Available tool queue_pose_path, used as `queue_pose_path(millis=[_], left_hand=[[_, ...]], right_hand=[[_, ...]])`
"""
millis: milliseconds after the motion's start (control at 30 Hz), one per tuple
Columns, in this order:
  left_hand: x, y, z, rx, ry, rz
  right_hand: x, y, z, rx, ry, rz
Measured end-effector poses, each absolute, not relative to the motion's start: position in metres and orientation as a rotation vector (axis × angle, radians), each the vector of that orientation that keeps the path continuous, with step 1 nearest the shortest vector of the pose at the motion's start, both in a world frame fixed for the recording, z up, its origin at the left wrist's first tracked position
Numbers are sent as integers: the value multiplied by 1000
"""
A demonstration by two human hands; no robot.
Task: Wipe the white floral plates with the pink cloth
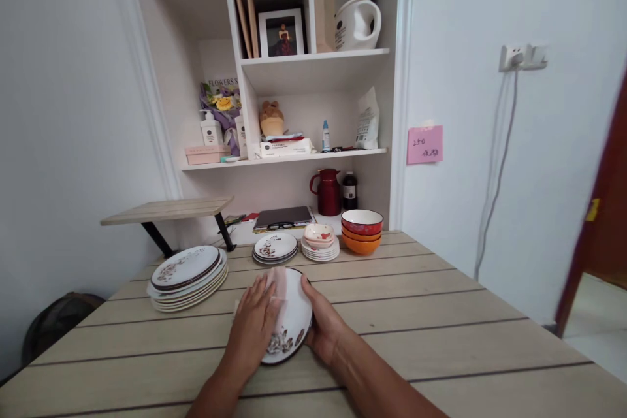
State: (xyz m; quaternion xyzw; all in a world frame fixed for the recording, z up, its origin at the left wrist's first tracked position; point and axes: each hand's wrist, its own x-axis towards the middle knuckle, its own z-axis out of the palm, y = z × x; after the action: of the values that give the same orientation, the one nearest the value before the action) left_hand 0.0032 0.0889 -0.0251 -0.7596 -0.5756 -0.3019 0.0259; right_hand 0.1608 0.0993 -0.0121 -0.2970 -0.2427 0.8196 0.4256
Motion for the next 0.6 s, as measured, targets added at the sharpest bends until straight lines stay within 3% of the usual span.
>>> queue_pose_path(millis=[267,600], left_hand=[[21,71,-11,-2808,-1384,-862],[15,86,-25,-2369,-1773,-899]], right_hand=[[176,115,-18,-652,-608,2082],[178,115,-13,-738,-542,2031]])
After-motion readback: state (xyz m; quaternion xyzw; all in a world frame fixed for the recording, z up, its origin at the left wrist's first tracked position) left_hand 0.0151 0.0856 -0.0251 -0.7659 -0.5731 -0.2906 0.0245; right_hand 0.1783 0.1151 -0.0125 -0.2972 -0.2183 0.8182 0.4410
